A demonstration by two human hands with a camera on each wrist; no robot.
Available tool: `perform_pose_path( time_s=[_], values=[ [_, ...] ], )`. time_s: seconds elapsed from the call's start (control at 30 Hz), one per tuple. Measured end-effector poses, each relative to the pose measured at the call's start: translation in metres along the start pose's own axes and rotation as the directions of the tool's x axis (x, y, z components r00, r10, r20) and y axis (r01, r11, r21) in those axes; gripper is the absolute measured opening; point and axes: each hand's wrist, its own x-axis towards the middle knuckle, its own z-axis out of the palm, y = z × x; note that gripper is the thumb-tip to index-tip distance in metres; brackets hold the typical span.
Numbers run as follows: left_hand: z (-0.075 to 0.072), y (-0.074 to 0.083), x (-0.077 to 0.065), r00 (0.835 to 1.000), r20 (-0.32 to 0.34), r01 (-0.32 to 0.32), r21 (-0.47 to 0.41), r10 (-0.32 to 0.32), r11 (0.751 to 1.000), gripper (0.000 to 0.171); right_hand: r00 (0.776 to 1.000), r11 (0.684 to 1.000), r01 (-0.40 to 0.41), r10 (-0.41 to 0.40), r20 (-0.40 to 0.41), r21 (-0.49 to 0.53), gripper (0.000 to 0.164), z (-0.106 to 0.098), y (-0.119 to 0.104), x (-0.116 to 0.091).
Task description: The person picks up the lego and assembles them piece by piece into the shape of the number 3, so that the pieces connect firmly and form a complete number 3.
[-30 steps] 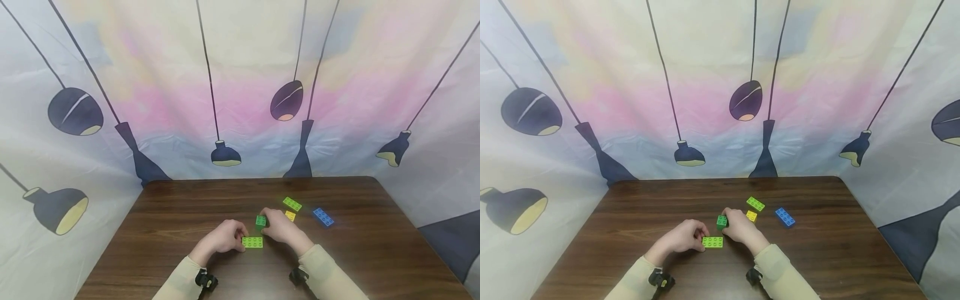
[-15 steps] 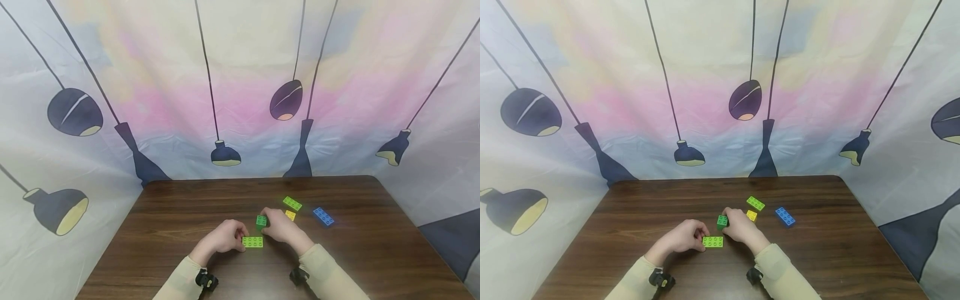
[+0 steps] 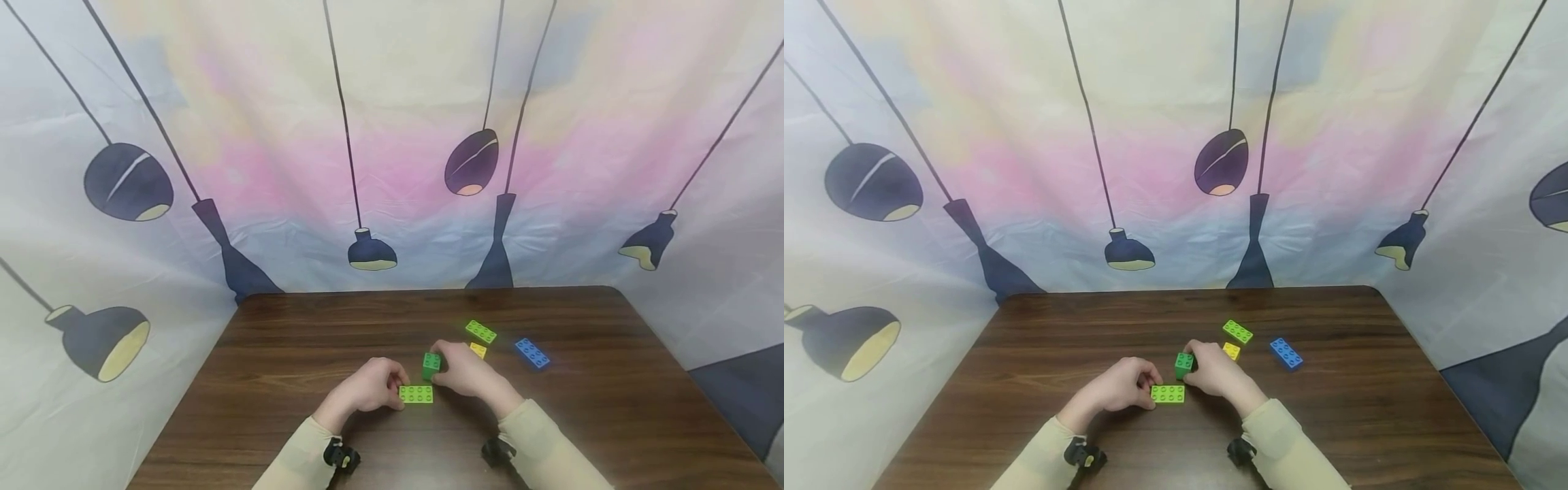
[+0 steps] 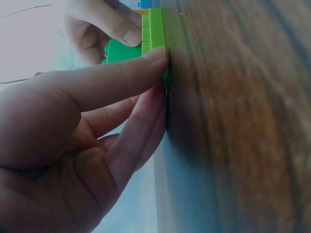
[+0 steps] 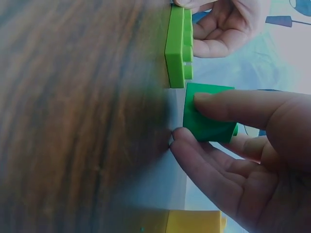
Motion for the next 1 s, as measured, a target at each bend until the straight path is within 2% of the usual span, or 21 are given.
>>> perform_pose_path(
  time_s=[0.17,0.53,1.0],
  values=[
    [0.002,-0.001,0.001,1.0,-0.004,-0.001,-0.006,0.001,1.0,0.029,0.999,0.999,0.034,-0.035,0.029,0.035,0.04,-0.002,0.005,-0.006],
    [0.0,0.0,0.0,1.0,-0.017,0.004,0.01,-0.004,1.0,0.028,0.998,0.992,0.027,-0.034,0.057,0.123,0.039,-0.008,0.009,-0.019],
    [0.001,-0.001,0.002,1.0,-0.007,0.0,0.013,0.0,1.0,0.027,0.996,0.989,0.045,-0.056,0.075,0.14,0.041,-0.007,0.011,-0.017]
  ],
)
